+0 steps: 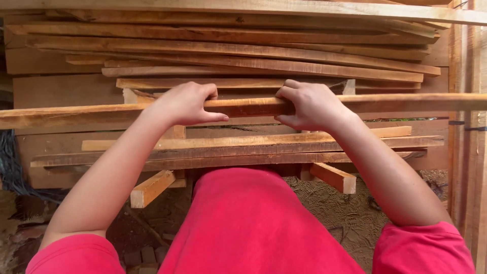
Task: The person is sorting and stacking thin wood planks from a large pile onto a wooden jig or rack.
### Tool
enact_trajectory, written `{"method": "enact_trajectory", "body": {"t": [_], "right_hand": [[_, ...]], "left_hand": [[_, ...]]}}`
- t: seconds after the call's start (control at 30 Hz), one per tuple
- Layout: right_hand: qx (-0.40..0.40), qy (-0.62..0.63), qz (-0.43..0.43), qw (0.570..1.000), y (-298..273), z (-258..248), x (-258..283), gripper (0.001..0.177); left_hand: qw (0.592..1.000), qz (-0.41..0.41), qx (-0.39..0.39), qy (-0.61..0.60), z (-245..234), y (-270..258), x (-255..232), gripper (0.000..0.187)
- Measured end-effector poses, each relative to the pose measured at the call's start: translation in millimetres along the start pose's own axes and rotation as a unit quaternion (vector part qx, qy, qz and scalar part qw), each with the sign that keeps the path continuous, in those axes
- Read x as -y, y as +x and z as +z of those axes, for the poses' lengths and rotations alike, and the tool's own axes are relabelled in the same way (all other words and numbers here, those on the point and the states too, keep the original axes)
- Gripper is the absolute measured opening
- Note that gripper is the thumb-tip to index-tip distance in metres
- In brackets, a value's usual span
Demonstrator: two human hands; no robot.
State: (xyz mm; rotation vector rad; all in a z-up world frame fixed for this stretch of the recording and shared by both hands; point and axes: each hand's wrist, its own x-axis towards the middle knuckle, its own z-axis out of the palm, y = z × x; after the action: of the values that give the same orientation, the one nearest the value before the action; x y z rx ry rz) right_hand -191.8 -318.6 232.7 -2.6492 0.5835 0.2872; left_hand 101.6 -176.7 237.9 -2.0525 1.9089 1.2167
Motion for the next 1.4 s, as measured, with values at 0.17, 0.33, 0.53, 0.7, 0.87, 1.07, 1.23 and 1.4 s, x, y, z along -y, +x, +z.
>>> {"method": "enact_trajectory", "body": {"t": [0.17, 0.33, 0.53, 0.7, 0.87, 1.07, 1.23, 1.4], "right_hand": [[0.070, 0.019, 0.092, 0.993, 12, 60, -9, 0.043], [0.036, 0.066, 0.083, 0.994, 23, 94, -17, 0.054], [0.055, -0.004, 0.034, 0.998, 40, 173, -35, 0.060], [0.089, -0.062, 0.089, 0.990, 53, 233, -58, 0.048], [0.084, -0.007, 0.134, 0.987, 46, 251, -55, 0.055], [0.093, 0.065, 0.185, 0.976, 34, 239, -36, 0.065], [0.140, 0.079, 0.200, 0.967, 18, 245, -22, 0.068], [0.136, 0.056, 0.210, 0.967, 18, 232, -15, 0.066]], "left_hand": [[1.000, -0.002, 0.002, 0.007, 45, 20, 20, 0.050], [0.998, -0.013, 0.048, -0.042, 68, 34, 25, 0.067], [0.999, 0.007, 0.038, 0.008, 188, 113, 90, 0.053], [0.998, -0.041, -0.006, 0.052, 230, 139, 95, 0.053], [0.993, -0.100, -0.052, 0.016, 231, 104, 88, 0.056], [0.991, -0.110, -0.071, -0.014, 249, 90, 91, 0.056], [0.991, -0.109, -0.069, -0.025, 271, 80, 96, 0.055], [0.988, -0.133, -0.072, -0.022, 267, 82, 94, 0.058]]}}
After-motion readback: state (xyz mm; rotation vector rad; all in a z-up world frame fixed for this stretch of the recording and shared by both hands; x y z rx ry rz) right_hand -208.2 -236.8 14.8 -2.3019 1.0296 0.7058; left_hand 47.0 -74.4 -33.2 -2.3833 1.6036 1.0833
